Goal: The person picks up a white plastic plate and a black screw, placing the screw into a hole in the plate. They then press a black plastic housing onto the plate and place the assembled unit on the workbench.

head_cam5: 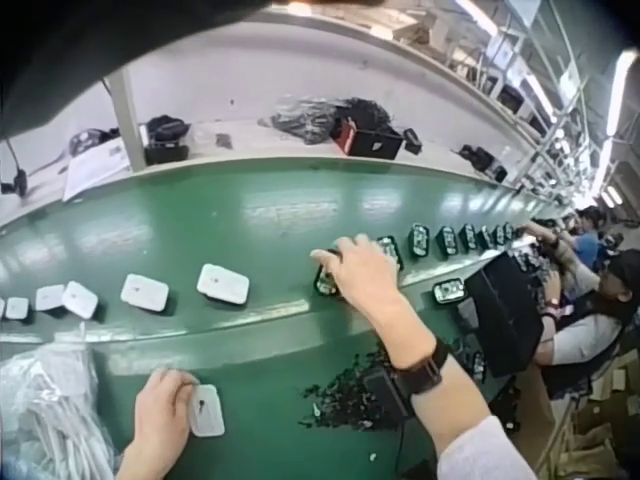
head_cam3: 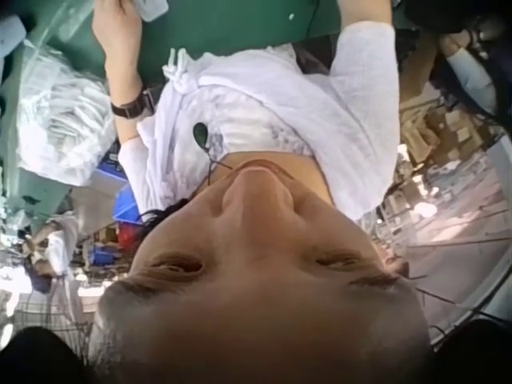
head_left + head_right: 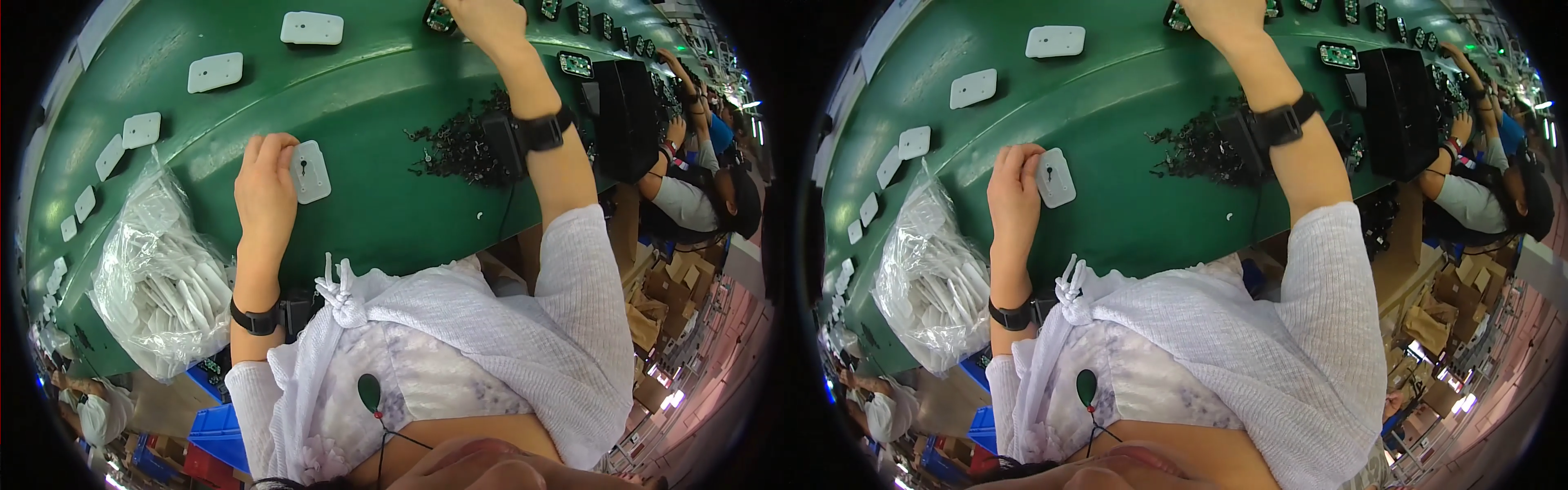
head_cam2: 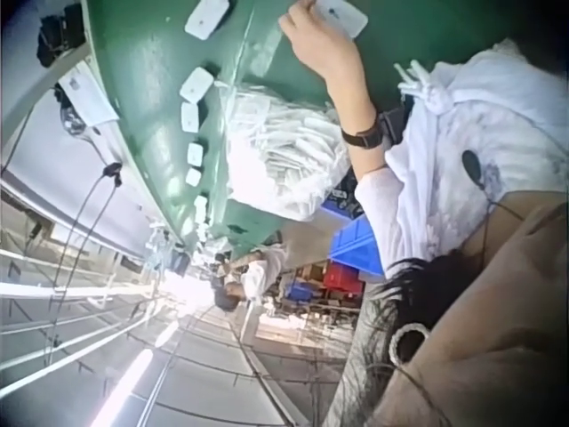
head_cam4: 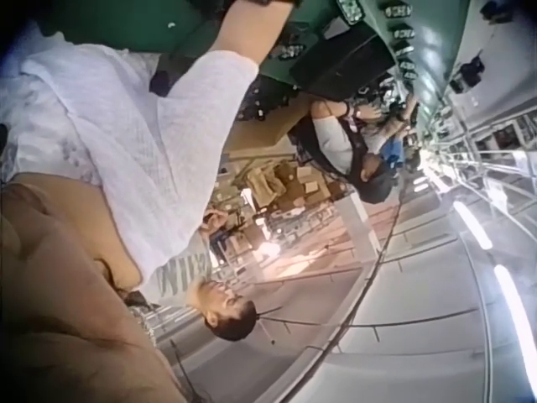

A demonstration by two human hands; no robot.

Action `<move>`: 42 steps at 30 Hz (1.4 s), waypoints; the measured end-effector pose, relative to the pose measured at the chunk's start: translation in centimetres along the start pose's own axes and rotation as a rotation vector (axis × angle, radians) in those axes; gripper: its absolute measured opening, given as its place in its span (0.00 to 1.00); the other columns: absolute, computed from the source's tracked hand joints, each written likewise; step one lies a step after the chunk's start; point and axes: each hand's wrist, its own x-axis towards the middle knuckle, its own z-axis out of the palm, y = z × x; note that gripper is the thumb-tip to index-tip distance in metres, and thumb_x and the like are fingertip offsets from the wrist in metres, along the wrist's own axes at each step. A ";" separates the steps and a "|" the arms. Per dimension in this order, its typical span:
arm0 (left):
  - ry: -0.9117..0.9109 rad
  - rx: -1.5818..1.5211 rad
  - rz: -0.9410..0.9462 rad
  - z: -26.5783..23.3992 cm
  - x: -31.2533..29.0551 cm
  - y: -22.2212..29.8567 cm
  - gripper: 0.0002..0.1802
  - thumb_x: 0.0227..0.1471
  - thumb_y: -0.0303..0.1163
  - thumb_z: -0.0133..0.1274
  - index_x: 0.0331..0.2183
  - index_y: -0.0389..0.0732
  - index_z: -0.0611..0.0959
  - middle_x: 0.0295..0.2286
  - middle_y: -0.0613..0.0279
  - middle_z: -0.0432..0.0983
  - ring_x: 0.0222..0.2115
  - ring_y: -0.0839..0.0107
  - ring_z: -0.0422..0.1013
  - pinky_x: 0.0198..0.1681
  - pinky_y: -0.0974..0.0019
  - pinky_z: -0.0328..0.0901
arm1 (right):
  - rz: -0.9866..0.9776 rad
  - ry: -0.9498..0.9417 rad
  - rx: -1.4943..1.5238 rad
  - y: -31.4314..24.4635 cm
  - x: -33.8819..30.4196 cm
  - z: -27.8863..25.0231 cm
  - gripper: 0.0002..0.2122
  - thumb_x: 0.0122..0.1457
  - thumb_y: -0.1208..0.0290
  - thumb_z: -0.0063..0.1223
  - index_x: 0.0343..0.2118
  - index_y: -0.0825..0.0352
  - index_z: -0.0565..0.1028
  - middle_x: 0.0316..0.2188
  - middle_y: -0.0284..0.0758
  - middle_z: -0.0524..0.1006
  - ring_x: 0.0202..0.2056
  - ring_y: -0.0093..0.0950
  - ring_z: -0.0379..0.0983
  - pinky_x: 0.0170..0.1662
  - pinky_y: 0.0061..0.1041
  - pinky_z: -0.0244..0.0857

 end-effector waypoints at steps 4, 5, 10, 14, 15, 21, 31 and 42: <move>-0.009 0.062 -0.020 0.3 -0.3 0.8 0.11 0.55 0.31 0.53 0.39 0.37 0.77 0.32 0.54 0.68 0.29 0.54 0.70 0.30 0.57 0.66 | 0.045 -0.259 0.015 -0.4 0.9 0.1 0.19 0.53 0.53 0.59 0.35 0.67 0.74 0.27 0.45 0.78 0.32 0.41 0.76 0.39 0.35 0.70; 0.011 0.085 -0.031 0.2 -0.6 1.2 0.15 0.53 0.32 0.56 0.42 0.37 0.76 0.35 0.53 0.68 0.32 0.53 0.70 0.33 0.57 0.66 | 0.125 -0.283 0.279 -0.6 0.7 0.1 0.17 0.53 0.58 0.59 0.35 0.68 0.73 0.28 0.44 0.78 0.32 0.38 0.76 0.39 0.32 0.70; 0.072 0.199 0.080 0.9 -2.8 1.6 0.29 0.43 0.31 0.63 0.49 0.38 0.73 0.39 0.51 0.68 0.41 0.51 0.66 0.42 0.56 0.64 | 0.244 -0.219 1.477 -5.0 -4.9 -0.2 0.11 0.53 0.76 0.58 0.39 0.72 0.73 0.34 0.32 0.75 0.36 0.23 0.72 0.40 0.23 0.68; 0.074 0.076 0.090 0.9 -2.9 2.1 0.31 0.40 0.25 0.62 0.50 0.38 0.73 0.46 0.54 0.70 0.45 0.53 0.66 0.47 0.55 0.61 | -0.034 -0.344 0.946 -4.7 -8.3 -1.8 0.19 0.50 0.76 0.61 0.47 0.63 0.74 0.44 0.35 0.71 0.51 0.30 0.68 0.54 0.26 0.61; 0.058 0.063 0.161 1.0 -2.7 1.9 0.30 0.41 0.23 0.60 0.50 0.39 0.73 0.47 0.56 0.71 0.47 0.55 0.66 0.48 0.55 0.61 | -0.068 -0.336 0.808 -4.7 -8.7 -2.1 0.19 0.51 0.76 0.60 0.47 0.64 0.74 0.44 0.36 0.71 0.50 0.31 0.68 0.54 0.27 0.61; -0.018 0.018 0.287 1.2 -2.3 1.1 0.31 0.43 0.15 0.53 0.52 0.42 0.74 0.51 0.59 0.72 0.54 0.61 0.65 0.52 0.56 0.60 | -0.132 -0.316 0.664 -6.0 -8.8 -2.3 0.16 0.52 0.76 0.60 0.45 0.66 0.76 0.43 0.38 0.77 0.45 0.36 0.73 0.50 0.29 0.66; 0.085 -0.326 0.109 -0.5 -3.6 0.2 0.30 0.44 0.10 0.42 0.50 0.39 0.77 0.51 0.55 0.72 0.54 0.56 0.67 0.55 0.58 0.63 | -0.427 -0.318 0.762 -12.4 -11.9 -2.7 0.19 0.46 0.79 0.63 0.44 0.66 0.77 0.41 0.37 0.77 0.43 0.36 0.73 0.46 0.30 0.69; 0.026 -0.077 0.186 -0.1 -4.3 0.1 0.30 0.44 0.15 0.45 0.51 0.42 0.77 0.53 0.61 0.71 0.54 0.60 0.67 0.57 0.58 0.62 | -0.442 -0.260 0.565 -12.8 -13.6 -2.6 0.22 0.46 0.78 0.62 0.47 0.62 0.76 0.43 0.36 0.75 0.43 0.36 0.72 0.43 0.30 0.70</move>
